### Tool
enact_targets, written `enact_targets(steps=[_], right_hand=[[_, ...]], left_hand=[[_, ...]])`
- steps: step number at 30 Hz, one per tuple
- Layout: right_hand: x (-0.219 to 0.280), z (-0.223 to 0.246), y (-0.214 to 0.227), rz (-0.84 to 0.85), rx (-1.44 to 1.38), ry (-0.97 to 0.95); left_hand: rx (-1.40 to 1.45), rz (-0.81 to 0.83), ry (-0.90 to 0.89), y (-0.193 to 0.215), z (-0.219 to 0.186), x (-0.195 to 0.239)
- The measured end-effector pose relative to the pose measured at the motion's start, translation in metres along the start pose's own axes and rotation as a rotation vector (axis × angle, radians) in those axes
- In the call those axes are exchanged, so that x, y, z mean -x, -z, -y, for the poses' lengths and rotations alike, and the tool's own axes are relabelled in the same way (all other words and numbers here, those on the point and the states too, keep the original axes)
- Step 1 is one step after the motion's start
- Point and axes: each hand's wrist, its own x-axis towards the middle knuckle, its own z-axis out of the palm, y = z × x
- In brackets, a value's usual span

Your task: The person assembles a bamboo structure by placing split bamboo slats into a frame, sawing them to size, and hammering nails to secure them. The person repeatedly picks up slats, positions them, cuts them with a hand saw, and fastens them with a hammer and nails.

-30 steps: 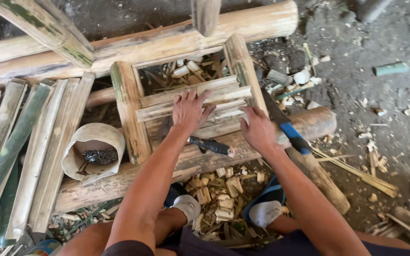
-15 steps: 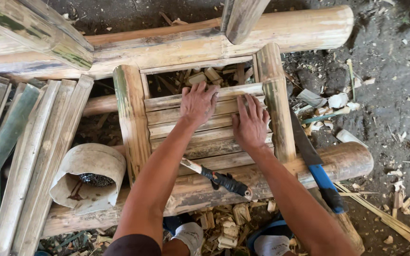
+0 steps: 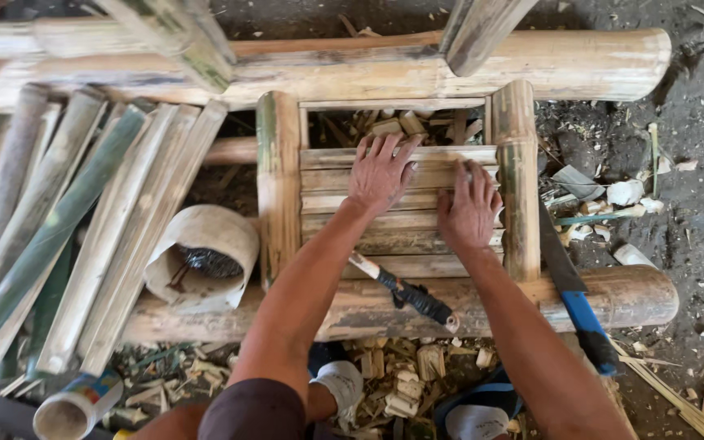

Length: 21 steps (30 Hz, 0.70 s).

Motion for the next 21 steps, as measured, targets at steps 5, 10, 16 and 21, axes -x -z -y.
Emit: enact_targets(steps=[5, 10, 16, 21], right_hand=[[0.031, 0.047, 0.015, 0.220, -0.154, -0.062], [0.095, 0.146, 0.026, 0.319, -0.218, 0.297], [0.123, 0.237, 0.038, 0.398, -0.352, 0.421], [0.132, 0.260, 0.040, 0.527, -0.303, 0.349]], left_hand=[[0.111, 0.147, -0.032, 0.093, 0.014, 0.062], [0.037, 0.362, -0.081, 0.221, 0.049, 0.147], [-0.231, 0.942, 0.275, 0.267, 0.088, 0.204], [-0.246, 0.805, 0.475, 0.205, 0.124, 0.230]])
